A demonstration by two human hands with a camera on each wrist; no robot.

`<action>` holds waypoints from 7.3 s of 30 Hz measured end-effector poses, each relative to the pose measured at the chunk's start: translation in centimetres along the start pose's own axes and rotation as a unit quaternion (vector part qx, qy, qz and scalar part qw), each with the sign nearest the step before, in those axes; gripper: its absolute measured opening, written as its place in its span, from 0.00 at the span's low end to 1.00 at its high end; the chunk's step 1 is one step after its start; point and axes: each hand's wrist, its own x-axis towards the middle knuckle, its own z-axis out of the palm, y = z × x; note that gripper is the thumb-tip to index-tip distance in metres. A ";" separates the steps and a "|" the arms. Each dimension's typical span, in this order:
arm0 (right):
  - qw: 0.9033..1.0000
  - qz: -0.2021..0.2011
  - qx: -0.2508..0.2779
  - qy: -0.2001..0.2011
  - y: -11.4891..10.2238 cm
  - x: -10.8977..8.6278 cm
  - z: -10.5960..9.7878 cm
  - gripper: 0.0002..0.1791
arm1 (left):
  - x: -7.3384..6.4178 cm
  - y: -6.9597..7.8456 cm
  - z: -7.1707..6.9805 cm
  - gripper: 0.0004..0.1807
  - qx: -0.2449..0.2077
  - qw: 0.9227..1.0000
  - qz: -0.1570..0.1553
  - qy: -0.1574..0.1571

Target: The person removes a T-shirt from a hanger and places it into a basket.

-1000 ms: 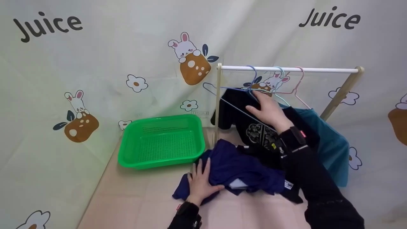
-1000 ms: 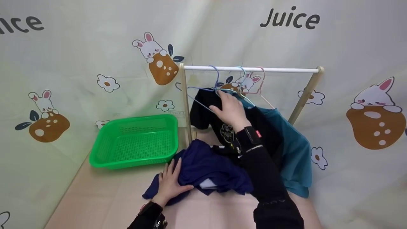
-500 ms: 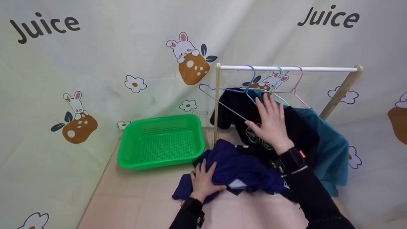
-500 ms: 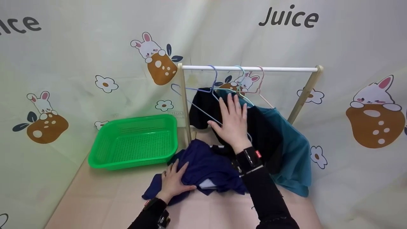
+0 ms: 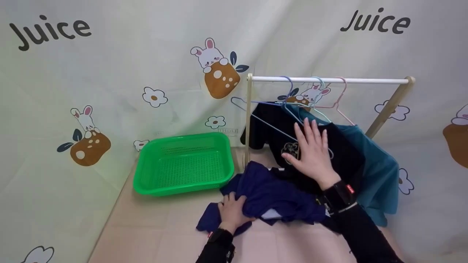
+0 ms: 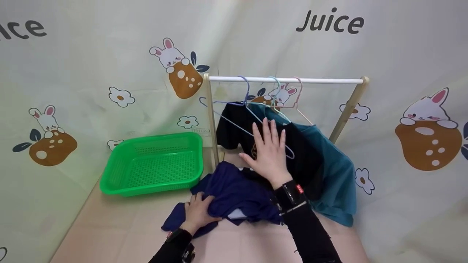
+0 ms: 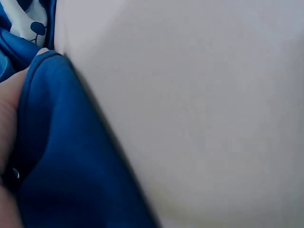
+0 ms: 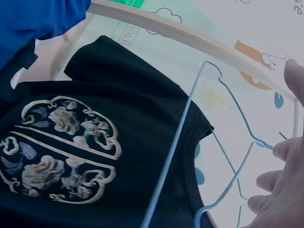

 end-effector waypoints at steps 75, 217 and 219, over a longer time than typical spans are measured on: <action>0.997 0.047 0.051 0.015 3.2 -2.5 -2.7 0.48 | 10.5 -11.0 -27.8 0.13 -0.466 0.717 -0.163 0.492; 0.944 0.107 0.241 0.196 7.0 -12.0 3.4 0.07 | 1.2 -0.8 -7.2 0.50 -0.082 0.988 0.087 0.101; 0.948 0.082 0.241 0.191 6.6 -12.1 3.7 0.08 | 1.3 -0.3 -7.2 0.49 -0.086 0.985 0.100 0.110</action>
